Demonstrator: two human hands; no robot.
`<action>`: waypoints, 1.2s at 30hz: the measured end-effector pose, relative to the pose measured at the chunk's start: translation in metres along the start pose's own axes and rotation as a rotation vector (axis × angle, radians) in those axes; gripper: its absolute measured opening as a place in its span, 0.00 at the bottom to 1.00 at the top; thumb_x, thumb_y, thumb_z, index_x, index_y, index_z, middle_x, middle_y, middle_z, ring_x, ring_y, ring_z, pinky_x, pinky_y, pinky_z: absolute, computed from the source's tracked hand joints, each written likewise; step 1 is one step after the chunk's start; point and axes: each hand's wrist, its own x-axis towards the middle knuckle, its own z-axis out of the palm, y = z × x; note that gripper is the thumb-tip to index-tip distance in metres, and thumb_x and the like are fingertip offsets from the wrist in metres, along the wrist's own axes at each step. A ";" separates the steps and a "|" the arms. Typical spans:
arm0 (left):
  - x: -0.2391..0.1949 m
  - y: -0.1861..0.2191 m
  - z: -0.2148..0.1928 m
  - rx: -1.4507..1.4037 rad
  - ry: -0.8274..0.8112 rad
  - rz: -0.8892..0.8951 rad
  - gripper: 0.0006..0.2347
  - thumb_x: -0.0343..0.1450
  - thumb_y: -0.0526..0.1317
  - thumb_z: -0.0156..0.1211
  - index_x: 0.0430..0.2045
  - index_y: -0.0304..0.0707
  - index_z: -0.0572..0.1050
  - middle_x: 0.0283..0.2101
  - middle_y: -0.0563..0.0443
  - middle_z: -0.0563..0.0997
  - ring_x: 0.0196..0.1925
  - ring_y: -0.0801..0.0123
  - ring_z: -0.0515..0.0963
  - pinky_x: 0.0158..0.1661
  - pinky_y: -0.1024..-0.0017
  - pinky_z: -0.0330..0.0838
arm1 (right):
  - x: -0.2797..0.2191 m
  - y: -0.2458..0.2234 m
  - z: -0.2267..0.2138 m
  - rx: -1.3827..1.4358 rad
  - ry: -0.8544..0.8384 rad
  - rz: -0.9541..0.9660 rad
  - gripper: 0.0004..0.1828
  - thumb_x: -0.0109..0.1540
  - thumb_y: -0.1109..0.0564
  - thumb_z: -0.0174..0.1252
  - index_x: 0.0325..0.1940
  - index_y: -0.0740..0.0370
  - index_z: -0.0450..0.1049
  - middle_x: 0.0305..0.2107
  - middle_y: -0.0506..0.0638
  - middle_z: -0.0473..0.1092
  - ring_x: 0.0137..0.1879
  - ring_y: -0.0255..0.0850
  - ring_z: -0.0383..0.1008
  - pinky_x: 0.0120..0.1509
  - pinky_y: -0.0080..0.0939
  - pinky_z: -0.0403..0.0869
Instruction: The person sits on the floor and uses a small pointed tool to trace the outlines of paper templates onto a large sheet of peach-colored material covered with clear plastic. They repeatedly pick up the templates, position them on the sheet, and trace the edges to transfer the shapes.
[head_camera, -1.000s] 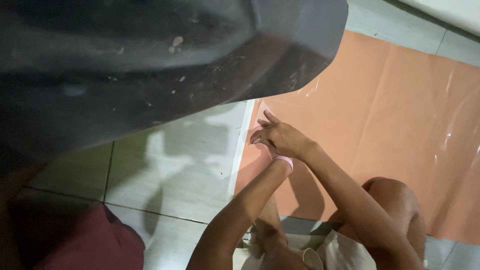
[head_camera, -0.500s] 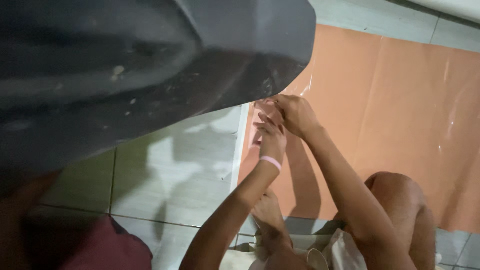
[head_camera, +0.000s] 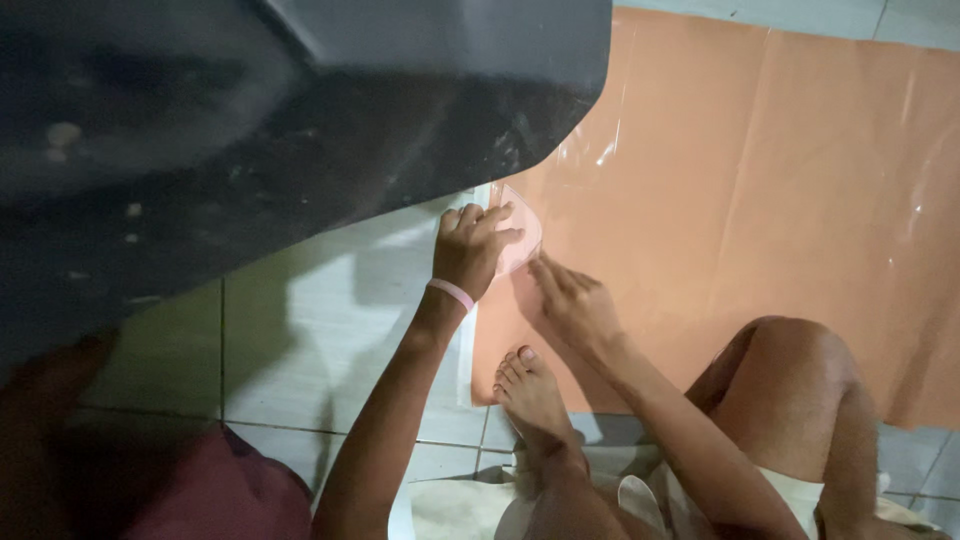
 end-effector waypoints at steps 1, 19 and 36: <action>0.000 0.000 0.000 -0.002 0.000 0.004 0.09 0.65 0.35 0.63 0.33 0.50 0.86 0.51 0.54 0.83 0.48 0.63 0.77 0.51 0.59 0.67 | -0.006 -0.007 0.006 0.026 -0.032 0.017 0.20 0.59 0.62 0.59 0.56 0.63 0.73 0.44 0.56 0.78 0.40 0.49 0.81 0.43 0.45 0.79; 0.032 -0.006 0.011 0.291 0.022 0.187 0.21 0.57 0.36 0.57 0.42 0.68 0.78 0.52 0.48 0.78 0.51 0.58 0.78 0.49 0.47 0.66 | -0.051 0.015 -0.029 0.373 0.163 0.324 0.16 0.63 0.70 0.56 0.54 0.64 0.77 0.51 0.57 0.77 0.52 0.46 0.82 0.52 0.41 0.80; -0.127 0.083 0.030 -0.401 0.050 -0.675 0.23 0.66 0.39 0.71 0.54 0.36 0.69 0.48 0.41 0.77 0.45 0.53 0.79 0.43 0.63 0.75 | -0.065 -0.019 0.002 0.216 -0.022 0.343 0.41 0.55 0.42 0.70 0.69 0.58 0.68 0.47 0.57 0.67 0.57 0.58 0.64 0.61 0.61 0.65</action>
